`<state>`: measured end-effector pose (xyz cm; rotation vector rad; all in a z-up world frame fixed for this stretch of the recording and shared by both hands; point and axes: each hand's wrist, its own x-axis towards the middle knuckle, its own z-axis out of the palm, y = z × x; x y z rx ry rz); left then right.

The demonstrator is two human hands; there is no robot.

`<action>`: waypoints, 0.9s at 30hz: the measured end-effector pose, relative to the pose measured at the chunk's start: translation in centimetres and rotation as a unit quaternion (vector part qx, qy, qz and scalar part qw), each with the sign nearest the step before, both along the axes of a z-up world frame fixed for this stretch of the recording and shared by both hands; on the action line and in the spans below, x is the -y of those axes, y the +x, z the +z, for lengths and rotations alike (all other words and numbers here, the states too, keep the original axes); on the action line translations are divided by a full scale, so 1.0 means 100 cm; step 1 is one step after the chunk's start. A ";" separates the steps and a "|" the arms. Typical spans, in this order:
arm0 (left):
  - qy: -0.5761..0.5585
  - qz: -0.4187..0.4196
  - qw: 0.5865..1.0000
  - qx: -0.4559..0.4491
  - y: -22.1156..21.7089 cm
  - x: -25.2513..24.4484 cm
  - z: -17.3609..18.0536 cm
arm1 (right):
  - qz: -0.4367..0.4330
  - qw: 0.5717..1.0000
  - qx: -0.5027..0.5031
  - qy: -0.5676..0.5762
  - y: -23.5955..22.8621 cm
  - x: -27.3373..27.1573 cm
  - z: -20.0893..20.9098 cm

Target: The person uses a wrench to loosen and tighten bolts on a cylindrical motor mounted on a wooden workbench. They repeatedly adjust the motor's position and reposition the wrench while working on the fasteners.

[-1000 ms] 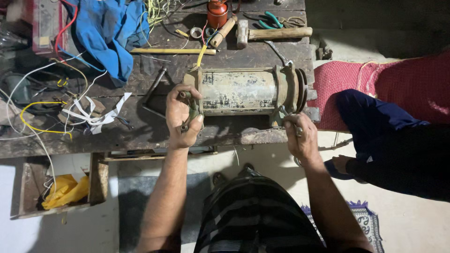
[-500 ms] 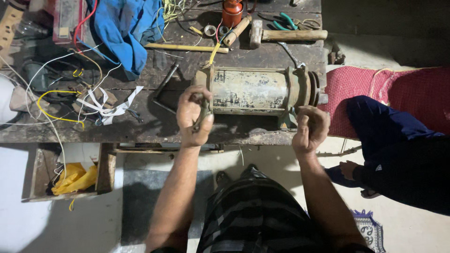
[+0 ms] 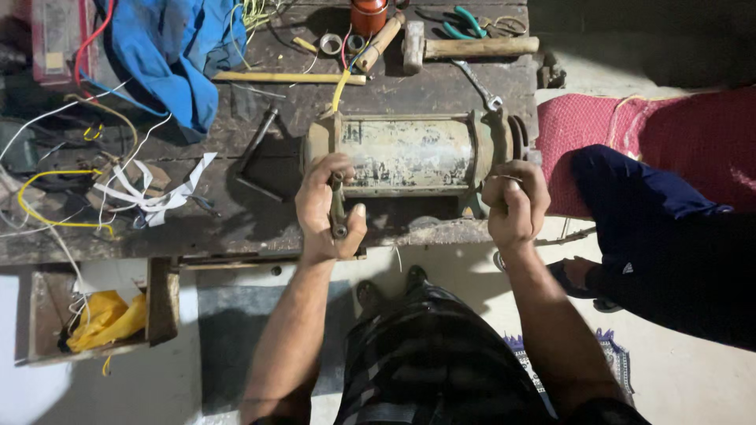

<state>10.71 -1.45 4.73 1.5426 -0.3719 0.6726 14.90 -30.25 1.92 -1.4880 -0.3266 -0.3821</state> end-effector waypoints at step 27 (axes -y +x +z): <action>0.024 -0.022 0.999 -0.018 0.010 -0.001 0.011 | -0.077 0.996 -0.031 0.037 0.040 -0.006 0.060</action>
